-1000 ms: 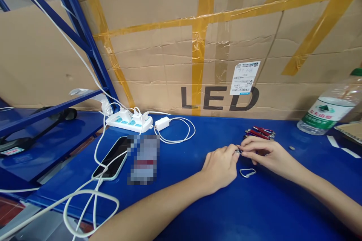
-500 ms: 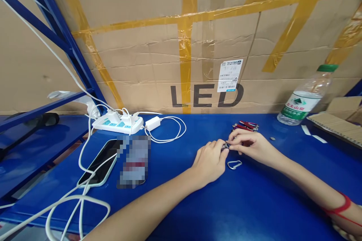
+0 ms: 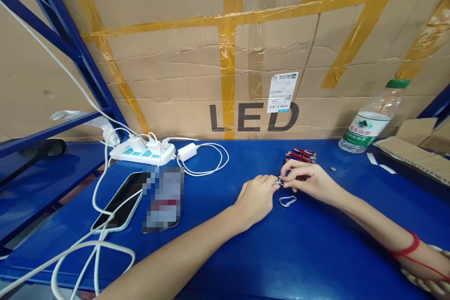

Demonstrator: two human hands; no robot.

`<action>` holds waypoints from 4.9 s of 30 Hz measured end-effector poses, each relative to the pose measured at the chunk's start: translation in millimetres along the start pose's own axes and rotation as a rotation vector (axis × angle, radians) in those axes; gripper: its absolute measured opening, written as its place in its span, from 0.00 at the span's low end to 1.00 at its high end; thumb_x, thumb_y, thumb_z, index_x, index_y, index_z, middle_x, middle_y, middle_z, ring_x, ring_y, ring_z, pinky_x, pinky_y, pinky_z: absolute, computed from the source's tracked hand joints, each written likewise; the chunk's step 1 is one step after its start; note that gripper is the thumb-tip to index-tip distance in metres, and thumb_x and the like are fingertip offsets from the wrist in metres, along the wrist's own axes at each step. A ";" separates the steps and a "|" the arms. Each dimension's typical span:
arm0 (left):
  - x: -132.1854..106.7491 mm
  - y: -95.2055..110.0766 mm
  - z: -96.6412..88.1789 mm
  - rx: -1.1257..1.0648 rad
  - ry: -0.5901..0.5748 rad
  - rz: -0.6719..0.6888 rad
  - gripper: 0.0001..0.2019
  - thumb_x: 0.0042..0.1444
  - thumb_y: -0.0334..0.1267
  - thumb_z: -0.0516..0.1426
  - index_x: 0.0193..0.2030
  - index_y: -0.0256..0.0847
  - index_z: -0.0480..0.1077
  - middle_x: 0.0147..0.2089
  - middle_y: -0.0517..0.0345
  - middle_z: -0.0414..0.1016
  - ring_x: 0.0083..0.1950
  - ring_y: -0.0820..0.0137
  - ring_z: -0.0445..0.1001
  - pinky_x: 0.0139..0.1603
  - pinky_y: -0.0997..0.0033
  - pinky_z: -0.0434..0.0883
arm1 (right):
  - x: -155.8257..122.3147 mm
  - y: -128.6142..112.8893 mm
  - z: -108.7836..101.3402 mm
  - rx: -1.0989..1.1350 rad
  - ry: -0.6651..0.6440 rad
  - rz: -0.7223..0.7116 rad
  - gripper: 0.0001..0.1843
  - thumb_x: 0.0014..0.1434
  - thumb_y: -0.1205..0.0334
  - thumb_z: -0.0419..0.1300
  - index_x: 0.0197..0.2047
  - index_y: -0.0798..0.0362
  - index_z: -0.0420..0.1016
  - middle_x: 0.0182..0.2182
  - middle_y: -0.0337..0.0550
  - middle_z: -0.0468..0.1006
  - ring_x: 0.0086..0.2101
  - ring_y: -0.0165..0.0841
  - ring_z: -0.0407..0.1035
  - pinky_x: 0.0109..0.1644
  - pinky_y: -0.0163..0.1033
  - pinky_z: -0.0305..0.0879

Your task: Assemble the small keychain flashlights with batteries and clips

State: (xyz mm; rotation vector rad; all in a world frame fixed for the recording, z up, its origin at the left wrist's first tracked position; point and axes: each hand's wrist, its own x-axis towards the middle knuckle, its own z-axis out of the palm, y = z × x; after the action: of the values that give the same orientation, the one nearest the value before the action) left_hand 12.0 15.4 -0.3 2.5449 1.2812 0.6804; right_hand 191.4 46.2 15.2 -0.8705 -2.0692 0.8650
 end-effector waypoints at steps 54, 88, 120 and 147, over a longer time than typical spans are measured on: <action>4.5 1.2 3.4 -0.051 0.173 -0.047 0.11 0.62 0.32 0.47 0.44 0.42 0.69 0.42 0.57 0.76 0.44 0.68 0.73 0.47 0.69 0.70 | 1.0 -2.5 4.8 -0.171 0.109 0.065 0.22 0.52 0.44 0.58 0.23 0.55 0.71 0.27 0.41 0.71 0.19 0.25 0.62 0.22 0.33 0.61; 1.9 6.3 -1.4 -0.061 0.133 -0.077 0.09 0.64 0.33 0.46 0.46 0.41 0.66 0.46 0.57 0.73 0.46 0.68 0.71 0.49 0.69 0.68 | -6.0 -18.0 10.4 -0.693 0.101 0.052 0.15 0.61 0.51 0.50 0.28 0.49 0.67 0.19 0.33 0.73 0.19 0.27 0.66 0.23 0.30 0.55; -0.3 8.6 -3.5 -0.070 0.148 -0.079 0.10 0.65 0.33 0.44 0.45 0.43 0.65 0.44 0.58 0.74 0.44 0.68 0.72 0.46 0.68 0.69 | -5.9 -22.2 13.5 -0.724 0.095 0.013 0.16 0.64 0.52 0.45 0.29 0.49 0.65 0.21 0.34 0.74 0.20 0.28 0.68 0.23 0.32 0.57; -1.1 4.4 -0.2 -0.058 0.219 -0.141 0.12 0.65 0.35 0.43 0.49 0.46 0.64 0.42 0.59 0.72 0.44 0.68 0.71 0.46 0.69 0.68 | 0.6 -12.8 12.4 -0.164 0.283 -0.043 0.20 0.49 0.44 0.60 0.31 0.53 0.78 0.32 0.48 0.77 0.16 0.25 0.64 0.19 0.34 0.66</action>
State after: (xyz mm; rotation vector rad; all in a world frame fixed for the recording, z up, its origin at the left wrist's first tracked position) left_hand 14.4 11.8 1.2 2.3586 1.4696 0.9717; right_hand 177.3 36.0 19.0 -0.9713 -1.9195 0.5204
